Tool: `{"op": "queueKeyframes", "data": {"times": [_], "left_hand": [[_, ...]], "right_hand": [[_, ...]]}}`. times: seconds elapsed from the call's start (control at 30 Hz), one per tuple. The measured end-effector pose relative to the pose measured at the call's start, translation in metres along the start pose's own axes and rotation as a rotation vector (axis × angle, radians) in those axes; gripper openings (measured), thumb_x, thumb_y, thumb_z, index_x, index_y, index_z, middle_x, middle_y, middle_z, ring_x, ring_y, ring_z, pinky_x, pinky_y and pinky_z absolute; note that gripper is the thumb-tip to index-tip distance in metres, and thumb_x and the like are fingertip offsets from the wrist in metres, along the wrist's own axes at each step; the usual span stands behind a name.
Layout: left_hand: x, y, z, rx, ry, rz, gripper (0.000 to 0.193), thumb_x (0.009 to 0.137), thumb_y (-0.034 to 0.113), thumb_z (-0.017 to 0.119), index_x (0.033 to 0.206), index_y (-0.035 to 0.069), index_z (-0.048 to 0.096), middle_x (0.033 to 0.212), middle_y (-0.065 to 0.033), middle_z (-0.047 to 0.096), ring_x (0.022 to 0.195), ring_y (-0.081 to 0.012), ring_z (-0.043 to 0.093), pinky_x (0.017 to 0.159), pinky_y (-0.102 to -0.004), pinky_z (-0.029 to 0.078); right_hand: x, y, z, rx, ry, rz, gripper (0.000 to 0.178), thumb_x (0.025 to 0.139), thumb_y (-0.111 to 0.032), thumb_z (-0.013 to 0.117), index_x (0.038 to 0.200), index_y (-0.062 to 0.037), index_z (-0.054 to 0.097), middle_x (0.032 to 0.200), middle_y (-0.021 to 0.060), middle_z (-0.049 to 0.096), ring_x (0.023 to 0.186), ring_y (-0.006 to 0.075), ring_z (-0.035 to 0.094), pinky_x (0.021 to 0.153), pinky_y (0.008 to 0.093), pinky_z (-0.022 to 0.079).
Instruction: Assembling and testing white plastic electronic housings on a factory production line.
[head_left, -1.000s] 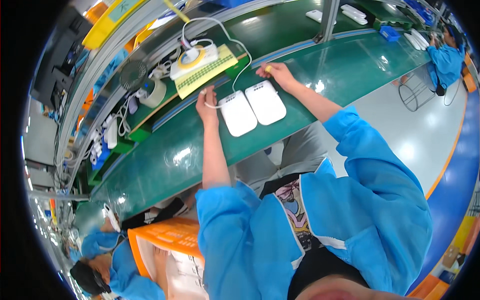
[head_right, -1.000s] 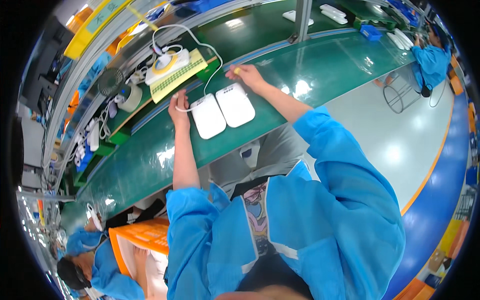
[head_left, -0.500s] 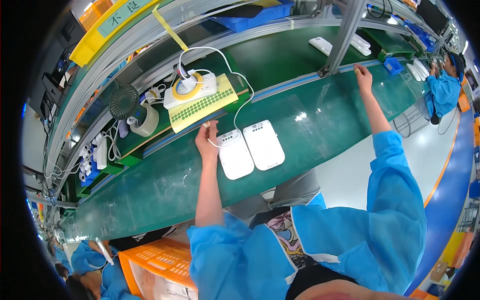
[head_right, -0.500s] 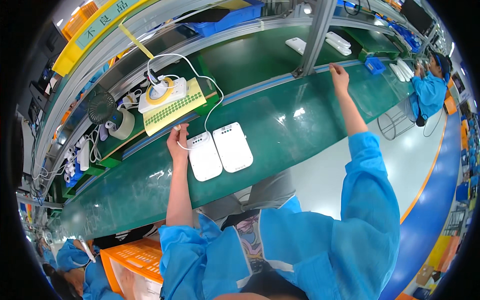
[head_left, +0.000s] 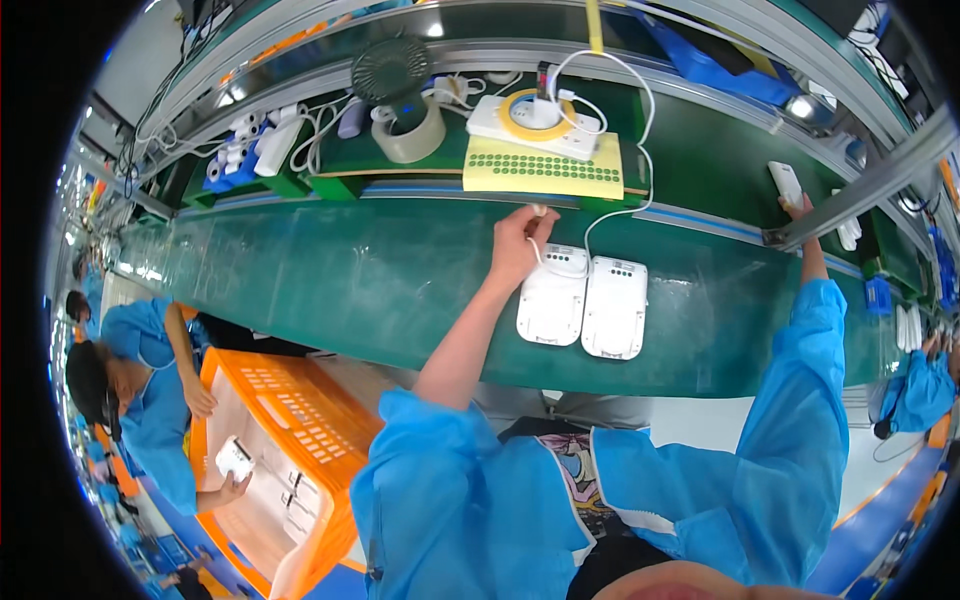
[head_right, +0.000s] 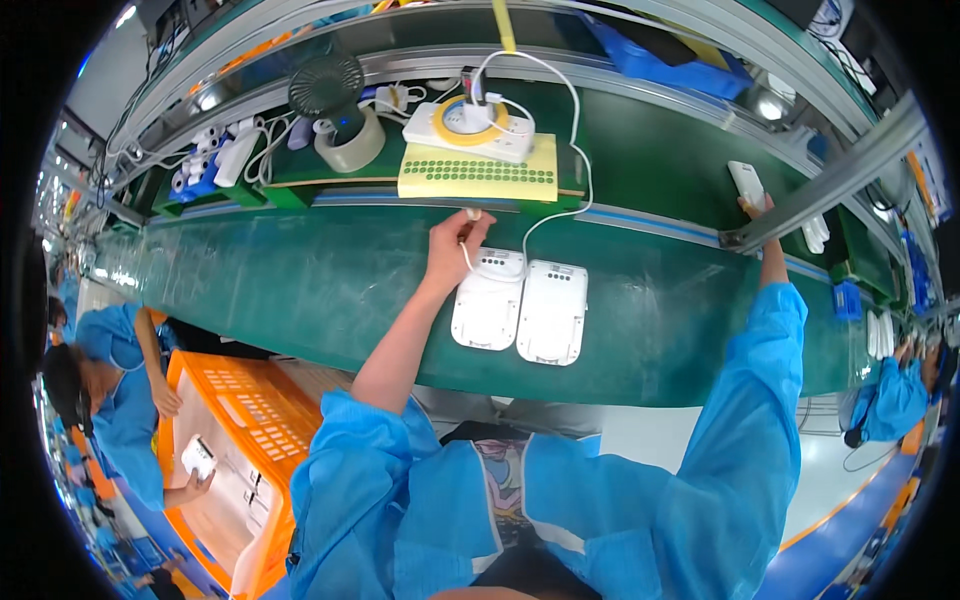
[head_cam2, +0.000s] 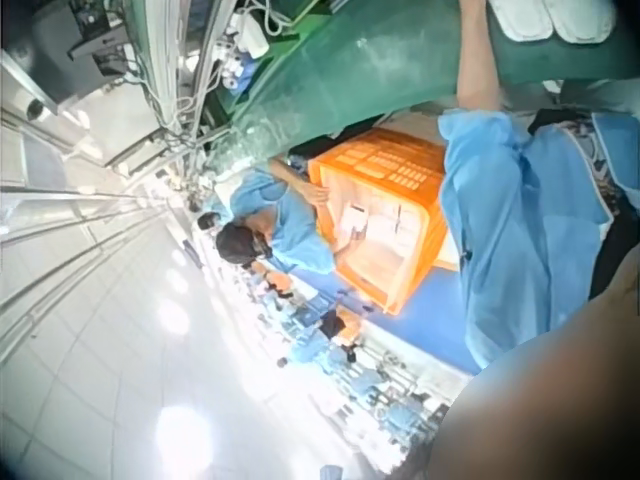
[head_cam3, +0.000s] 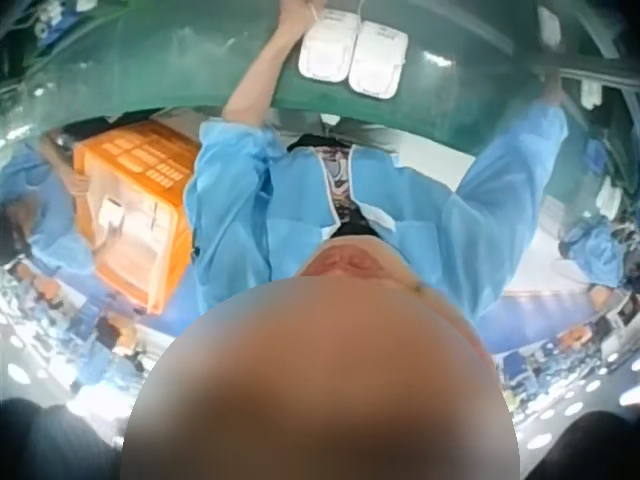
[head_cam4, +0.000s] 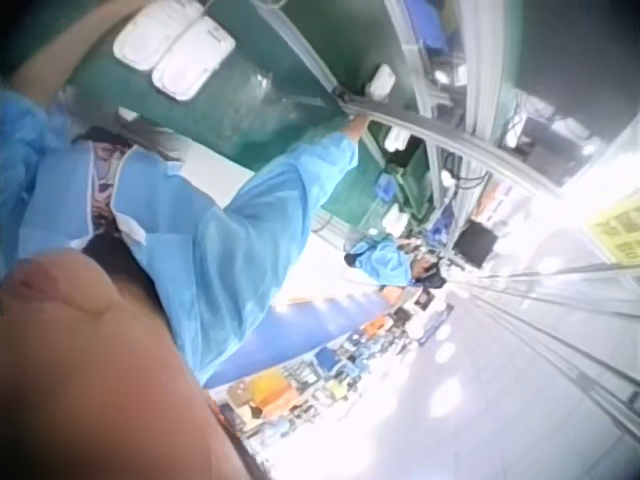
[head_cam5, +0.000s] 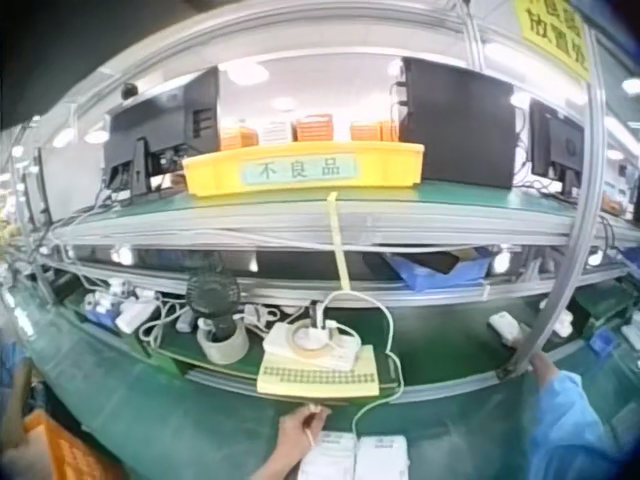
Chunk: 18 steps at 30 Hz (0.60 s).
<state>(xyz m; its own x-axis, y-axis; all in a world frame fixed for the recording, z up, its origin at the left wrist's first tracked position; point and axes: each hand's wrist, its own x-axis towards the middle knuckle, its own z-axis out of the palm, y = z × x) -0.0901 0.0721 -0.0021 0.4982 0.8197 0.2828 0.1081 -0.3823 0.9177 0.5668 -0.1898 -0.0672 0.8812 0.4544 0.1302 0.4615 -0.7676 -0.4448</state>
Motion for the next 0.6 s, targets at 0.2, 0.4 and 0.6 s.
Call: {"op": "queueKeyframes", "data": {"times": [0.2,0.4,0.6], "left_hand": [[0.004,0.004,0.007,-0.094,-0.060,-0.032,0.012,0.098,0.011,0.068,0.104,0.004,0.077,0.076,-0.0041,0.070,0.065,-0.0088,0.062,0.061,-0.0258,0.049],[0.010,0.008,0.025,-0.113,-0.077,-0.006,0.011,0.094,0.006,0.070,0.101,0.000,0.076,0.082,-0.0106,0.074,0.063,-0.0129,0.066,0.059,-0.0280,0.051],[0.006,-0.004,0.021,0.008,-0.008,0.040,0.010,0.092,0.008,0.071,0.099,0.004,0.077,0.077,-0.0107,0.072,0.059,-0.0151,0.062,0.057,-0.0301,0.049]], "right_hand": [[-0.035,0.044,-0.055,-0.185,0.204,-0.016,0.099,0.078,-0.072,0.076,0.148,-0.0047,0.055,0.138,0.0246,0.064,0.129,0.0394,0.060,0.107,0.0446,0.047],[-0.193,0.086,-0.113,0.057,0.465,0.019,0.085,0.079,-0.053,0.082,0.144,-0.0042,0.060,0.120,0.0253,0.071,0.114,0.0404,0.068,0.098,0.0460,0.052],[-0.381,-0.014,-0.133,0.030,0.363,0.097,0.087,0.076,-0.040,0.091,0.147,-0.0025,0.056,0.138,0.0251,0.058,0.127,0.0396,0.056,0.109,0.0464,0.044]]}}
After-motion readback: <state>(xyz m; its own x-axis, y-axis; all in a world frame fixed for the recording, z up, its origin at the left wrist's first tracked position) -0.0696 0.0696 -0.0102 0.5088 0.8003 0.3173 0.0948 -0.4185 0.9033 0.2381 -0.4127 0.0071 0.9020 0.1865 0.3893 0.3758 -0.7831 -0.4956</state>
